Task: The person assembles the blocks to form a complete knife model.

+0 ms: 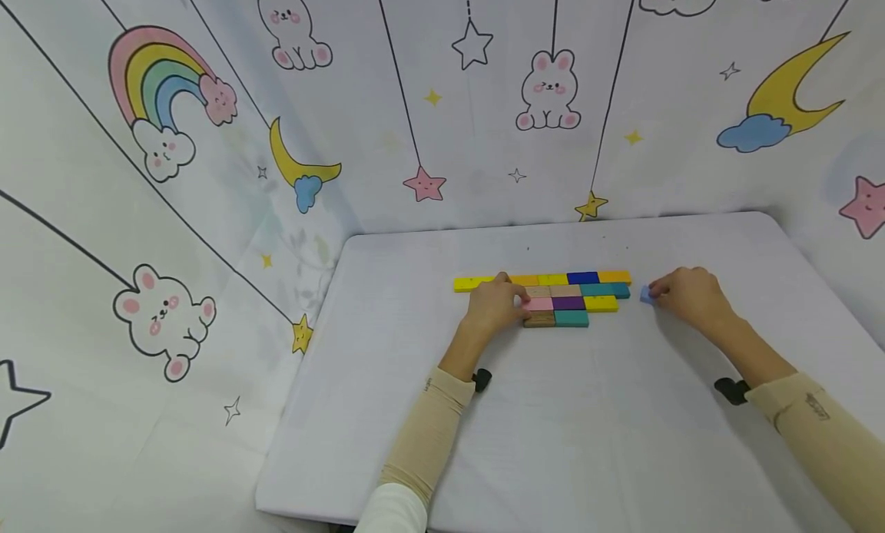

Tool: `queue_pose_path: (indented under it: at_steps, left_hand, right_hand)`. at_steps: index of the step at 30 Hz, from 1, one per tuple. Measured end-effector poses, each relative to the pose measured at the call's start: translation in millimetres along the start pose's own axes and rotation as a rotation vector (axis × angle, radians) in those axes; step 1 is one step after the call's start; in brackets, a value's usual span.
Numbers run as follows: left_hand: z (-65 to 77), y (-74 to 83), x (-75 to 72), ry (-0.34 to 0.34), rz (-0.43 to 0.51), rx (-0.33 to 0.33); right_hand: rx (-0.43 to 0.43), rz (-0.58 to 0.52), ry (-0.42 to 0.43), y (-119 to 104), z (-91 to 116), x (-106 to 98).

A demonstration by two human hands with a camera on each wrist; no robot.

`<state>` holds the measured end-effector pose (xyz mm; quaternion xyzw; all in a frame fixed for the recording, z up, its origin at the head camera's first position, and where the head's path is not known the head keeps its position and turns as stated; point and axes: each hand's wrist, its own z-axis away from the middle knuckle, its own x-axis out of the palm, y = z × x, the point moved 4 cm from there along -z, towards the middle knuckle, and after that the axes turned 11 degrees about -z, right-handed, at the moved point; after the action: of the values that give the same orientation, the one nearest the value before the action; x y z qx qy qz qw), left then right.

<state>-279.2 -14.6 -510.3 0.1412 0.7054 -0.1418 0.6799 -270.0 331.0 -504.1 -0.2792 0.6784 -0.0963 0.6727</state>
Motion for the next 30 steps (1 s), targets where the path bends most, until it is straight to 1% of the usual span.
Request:
queue_pose_path:
  at_steps: [5, 15, 30]
  left_hand:
    - [0.5, 0.2, 0.4, -0.005, -0.001, -0.003]
    - [1.1, 0.0, 0.0, -0.01, 0.009, -0.009]
    - [-0.3, -0.2, 2.5, -0.012, 0.005, -0.011]
  right_hand:
    - [0.013, -0.019, -0.023, -3.1, 4.5, 1.9]
    - [0.019, -0.019, -0.056, -10.6, 12.1, 8.9]
    - [-0.013, -0.028, -0.033, -23.7, 21.5, 11.4]
